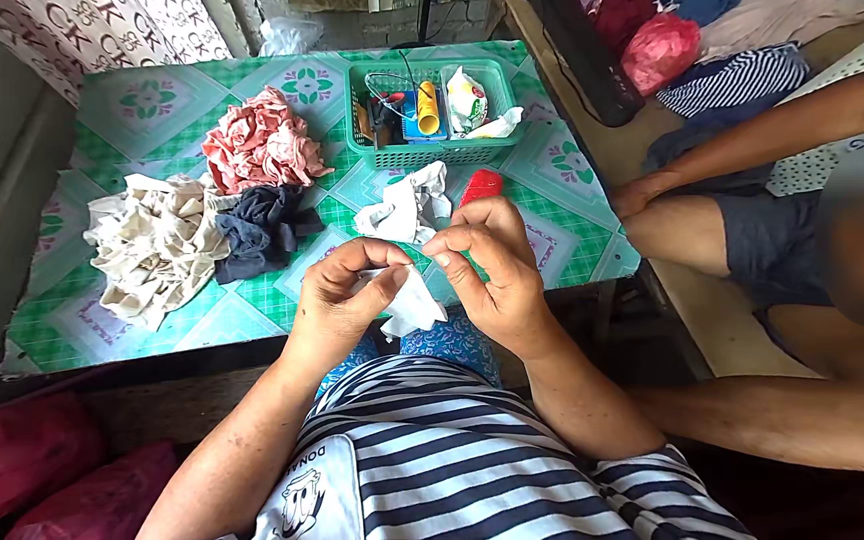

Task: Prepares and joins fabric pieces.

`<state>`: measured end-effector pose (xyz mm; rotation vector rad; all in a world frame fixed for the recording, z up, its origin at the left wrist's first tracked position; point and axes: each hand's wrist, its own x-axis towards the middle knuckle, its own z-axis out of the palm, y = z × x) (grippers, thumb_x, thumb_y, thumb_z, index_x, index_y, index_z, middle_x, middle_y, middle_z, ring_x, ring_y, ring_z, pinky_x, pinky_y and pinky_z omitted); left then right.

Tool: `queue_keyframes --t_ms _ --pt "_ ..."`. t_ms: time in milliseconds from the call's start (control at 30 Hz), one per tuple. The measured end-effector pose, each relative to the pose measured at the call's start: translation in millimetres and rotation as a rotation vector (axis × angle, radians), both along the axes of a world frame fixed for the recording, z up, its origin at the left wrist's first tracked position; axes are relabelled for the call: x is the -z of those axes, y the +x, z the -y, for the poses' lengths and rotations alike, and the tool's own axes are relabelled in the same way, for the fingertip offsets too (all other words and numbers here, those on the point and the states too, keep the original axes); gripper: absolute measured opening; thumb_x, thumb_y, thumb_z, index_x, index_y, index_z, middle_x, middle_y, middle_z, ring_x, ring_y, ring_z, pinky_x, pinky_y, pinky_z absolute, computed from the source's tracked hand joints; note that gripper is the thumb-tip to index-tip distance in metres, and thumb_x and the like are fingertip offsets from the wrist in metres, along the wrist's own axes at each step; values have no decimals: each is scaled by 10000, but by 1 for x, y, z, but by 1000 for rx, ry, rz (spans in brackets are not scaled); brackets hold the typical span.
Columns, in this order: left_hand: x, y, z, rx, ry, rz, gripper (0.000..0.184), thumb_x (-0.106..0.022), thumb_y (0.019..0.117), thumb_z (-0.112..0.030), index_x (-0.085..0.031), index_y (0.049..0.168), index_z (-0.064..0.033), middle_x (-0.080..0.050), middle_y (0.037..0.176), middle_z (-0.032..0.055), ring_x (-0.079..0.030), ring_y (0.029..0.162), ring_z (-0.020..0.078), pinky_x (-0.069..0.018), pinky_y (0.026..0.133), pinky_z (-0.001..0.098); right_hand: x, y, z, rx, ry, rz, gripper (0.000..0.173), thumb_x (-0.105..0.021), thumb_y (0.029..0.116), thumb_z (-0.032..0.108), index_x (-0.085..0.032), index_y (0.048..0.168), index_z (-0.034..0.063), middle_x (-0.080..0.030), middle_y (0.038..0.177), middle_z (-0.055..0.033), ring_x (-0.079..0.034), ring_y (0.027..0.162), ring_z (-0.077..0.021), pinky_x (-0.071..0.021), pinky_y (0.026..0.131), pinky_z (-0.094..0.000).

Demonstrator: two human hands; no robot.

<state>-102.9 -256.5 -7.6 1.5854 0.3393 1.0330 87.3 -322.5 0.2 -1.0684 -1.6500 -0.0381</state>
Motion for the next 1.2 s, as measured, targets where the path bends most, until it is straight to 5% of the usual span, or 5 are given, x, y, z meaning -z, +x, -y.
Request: queue_keyframes --t_ms 1200 --pt "0 3 0 45 -14 -25 90 -660 975 -116 -700 1050 -145 -700 953 -65 -662 845 22 -570 775 207 7 -3 2 -127 -47 -137 108 -617 970 25 -721 991 7 -623 1011 -99 -593 1035 -145 -497 927 -261"
